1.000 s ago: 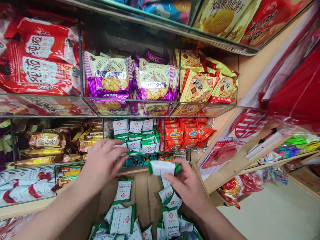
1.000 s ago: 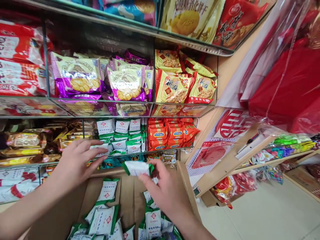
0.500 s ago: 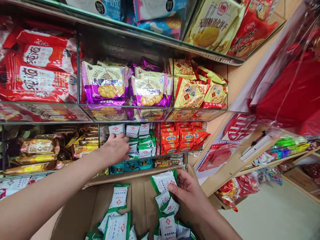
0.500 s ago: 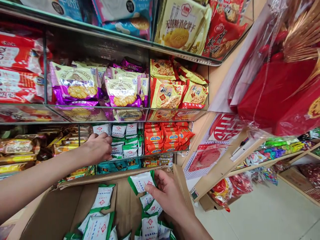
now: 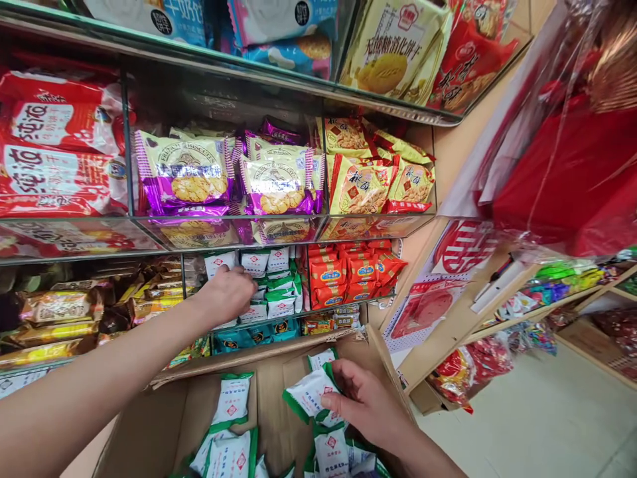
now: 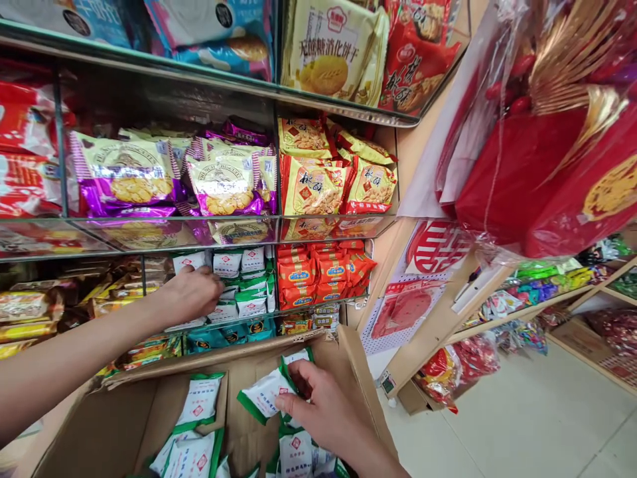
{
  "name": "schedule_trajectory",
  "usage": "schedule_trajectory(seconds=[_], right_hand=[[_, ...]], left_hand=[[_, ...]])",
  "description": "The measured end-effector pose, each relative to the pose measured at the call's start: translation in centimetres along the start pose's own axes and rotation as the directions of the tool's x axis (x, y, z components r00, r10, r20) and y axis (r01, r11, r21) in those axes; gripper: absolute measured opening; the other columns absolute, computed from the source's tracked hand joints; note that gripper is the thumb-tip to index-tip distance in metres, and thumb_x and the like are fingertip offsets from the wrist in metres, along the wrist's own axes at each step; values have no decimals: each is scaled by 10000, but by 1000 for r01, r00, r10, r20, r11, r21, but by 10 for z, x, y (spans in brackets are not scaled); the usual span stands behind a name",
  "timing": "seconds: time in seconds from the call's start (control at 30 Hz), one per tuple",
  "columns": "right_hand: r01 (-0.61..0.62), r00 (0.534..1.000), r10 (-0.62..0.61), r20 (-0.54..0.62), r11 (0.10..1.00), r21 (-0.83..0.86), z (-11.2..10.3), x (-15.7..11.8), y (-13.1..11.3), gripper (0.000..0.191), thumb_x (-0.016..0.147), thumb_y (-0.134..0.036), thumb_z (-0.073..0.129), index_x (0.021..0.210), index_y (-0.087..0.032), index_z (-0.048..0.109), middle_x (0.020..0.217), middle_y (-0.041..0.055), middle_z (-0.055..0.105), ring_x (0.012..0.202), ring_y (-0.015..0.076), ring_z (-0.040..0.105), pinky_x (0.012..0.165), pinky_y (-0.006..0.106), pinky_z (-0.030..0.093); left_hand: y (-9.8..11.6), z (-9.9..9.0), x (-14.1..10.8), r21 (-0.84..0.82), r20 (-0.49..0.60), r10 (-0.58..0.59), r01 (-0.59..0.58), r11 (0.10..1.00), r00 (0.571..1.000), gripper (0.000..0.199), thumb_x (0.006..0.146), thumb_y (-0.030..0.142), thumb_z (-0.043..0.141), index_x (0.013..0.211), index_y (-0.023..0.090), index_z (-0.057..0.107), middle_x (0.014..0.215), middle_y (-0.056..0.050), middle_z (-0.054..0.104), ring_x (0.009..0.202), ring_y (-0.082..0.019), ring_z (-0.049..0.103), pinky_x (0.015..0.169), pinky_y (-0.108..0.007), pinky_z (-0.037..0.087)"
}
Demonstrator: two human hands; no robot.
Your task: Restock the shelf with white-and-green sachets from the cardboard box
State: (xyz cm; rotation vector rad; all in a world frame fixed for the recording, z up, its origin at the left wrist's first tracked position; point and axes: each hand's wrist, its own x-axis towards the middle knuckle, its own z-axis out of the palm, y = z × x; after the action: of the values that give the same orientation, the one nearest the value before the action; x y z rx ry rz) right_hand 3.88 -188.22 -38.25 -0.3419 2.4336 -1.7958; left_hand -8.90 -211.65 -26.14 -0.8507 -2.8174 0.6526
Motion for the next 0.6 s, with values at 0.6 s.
schedule_trajectory(seconds=[0.6], right_hand=[[391, 910, -346, 227, 537, -748, 41, 170, -83, 281, 741, -314, 619, 957, -135, 613, 818, 95, 630, 854, 244, 544, 648, 287, 402]], left_hand=[[-29, 17, 13, -193, 34, -26, 33, 981, 999, 234, 680, 69, 468, 819, 179, 620, 828, -57, 675, 760, -178, 615, 604, -266, 448]])
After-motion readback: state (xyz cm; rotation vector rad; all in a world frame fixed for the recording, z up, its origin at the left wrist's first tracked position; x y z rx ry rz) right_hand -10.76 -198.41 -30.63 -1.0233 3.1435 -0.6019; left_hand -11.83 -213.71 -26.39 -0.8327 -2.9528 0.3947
